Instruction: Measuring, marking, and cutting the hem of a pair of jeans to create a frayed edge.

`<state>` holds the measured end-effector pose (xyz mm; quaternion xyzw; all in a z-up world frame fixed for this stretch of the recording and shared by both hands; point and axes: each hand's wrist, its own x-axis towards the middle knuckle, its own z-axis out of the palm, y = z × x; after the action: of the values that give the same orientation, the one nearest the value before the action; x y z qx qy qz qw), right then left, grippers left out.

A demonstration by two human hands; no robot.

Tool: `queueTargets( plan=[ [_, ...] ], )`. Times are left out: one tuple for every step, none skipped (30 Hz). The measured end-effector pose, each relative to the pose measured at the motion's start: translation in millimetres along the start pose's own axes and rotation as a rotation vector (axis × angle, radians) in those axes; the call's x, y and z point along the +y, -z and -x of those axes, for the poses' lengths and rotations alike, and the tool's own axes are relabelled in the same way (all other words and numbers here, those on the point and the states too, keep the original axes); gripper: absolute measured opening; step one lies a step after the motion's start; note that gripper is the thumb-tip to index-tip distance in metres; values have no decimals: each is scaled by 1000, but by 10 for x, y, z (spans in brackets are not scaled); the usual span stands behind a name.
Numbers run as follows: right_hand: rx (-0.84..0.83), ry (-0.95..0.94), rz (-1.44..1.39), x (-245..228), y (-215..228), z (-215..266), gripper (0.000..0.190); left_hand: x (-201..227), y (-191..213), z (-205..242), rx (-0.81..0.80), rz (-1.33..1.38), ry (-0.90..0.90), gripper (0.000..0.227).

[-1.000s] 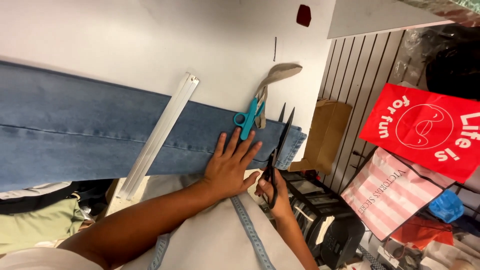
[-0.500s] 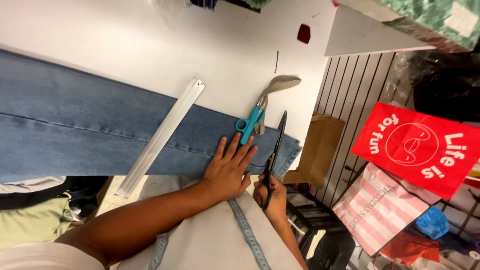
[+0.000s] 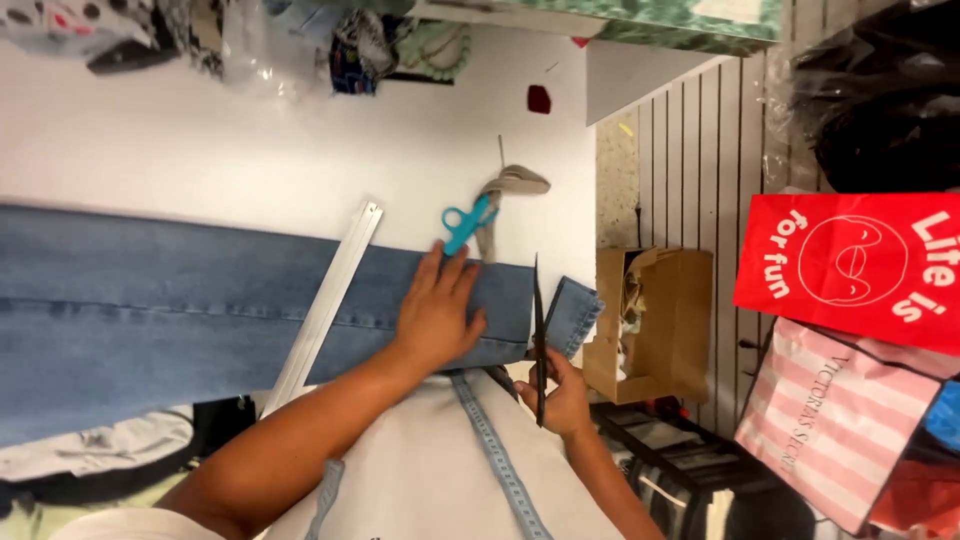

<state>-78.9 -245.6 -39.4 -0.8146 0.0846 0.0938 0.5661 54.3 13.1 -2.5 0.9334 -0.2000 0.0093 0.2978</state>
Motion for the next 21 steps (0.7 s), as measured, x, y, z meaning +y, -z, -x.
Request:
queueTargets(
  plan=[
    [19, 14, -13, -73, 27, -44, 57, -71, 24, -83, 3, -13, -23, 65],
    [11, 56, 6, -143, 58, -85, 57, -135, 55, -171, -3, -66, -5, 64],
    [3, 98, 26, -217, 91, -124, 56, -197, 92, -263, -8, -119, 13, 63],
    [20, 116, 11, -220, 119, -138, 56, -196, 114, -337, -1, -138, -7, 63],
    [-8, 112, 12, -219, 139, -158, 55, -205, 136, -414, -19, -138, 10, 59],
    [-41, 105, 17, -207, 178, -165, 54, -198, 140, -474, -37, -135, 34, 55],
    [-29, 121, 4, -227, 183, -173, 54, -184, 140, -531, -30, -151, 19, 55],
    [-65, 104, -7, -252, 199, -165, 53, -161, 141, -557, 9, -172, 27, 52],
    [-100, 87, -17, -274, 211, -163, 52, -145, 141, -588, 48, -193, 35, 48],
    [-97, 98, -27, -270, 215, -158, 52, -134, 35, -601, 52, -206, 28, 48],
    [-103, 105, -34, -262, 219, -163, 53, -131, -76, -625, 71, -192, -17, 48],
    [-111, 111, -38, -252, 241, -167, 54, -122, -199, -651, 89, -176, -61, 48],
    [-108, 119, -46, -189, 239, -171, 54, 56, -258, -693, 92, -186, -66, 48],
    [-95, 150, -78, -122, 229, -171, 54, 225, -321, -718, 19, -66, -97, 55],
    [-83, 180, -110, -52, 215, -181, 54, 385, -390, -748, -55, 54, -126, 62],
    [-84, 181, -117, -8, 205, -202, 54, 567, -322, -815, -58, 47, -124, 62],
    [-75, 204, -159, 39, 189, -228, 54, 743, -259, -884, -233, 40, -65, 85],
    [-68, 223, -198, 94, 184, -224, 55, 933, -213, -931, -410, 37, -2, 108],
    [-71, 219, -204, 116, 235, -235, 55, 968, -427, -969, -415, 35, 3, 108],
    [-77, 220, -212, 130, 240, -243, 55, 972, -618, -985, -429, 6, -72, 84],
    [-83, 220, -220, 140, 238, -247, 56, 970, -803, -994, -444, -23, -148, 61]
  ],
)
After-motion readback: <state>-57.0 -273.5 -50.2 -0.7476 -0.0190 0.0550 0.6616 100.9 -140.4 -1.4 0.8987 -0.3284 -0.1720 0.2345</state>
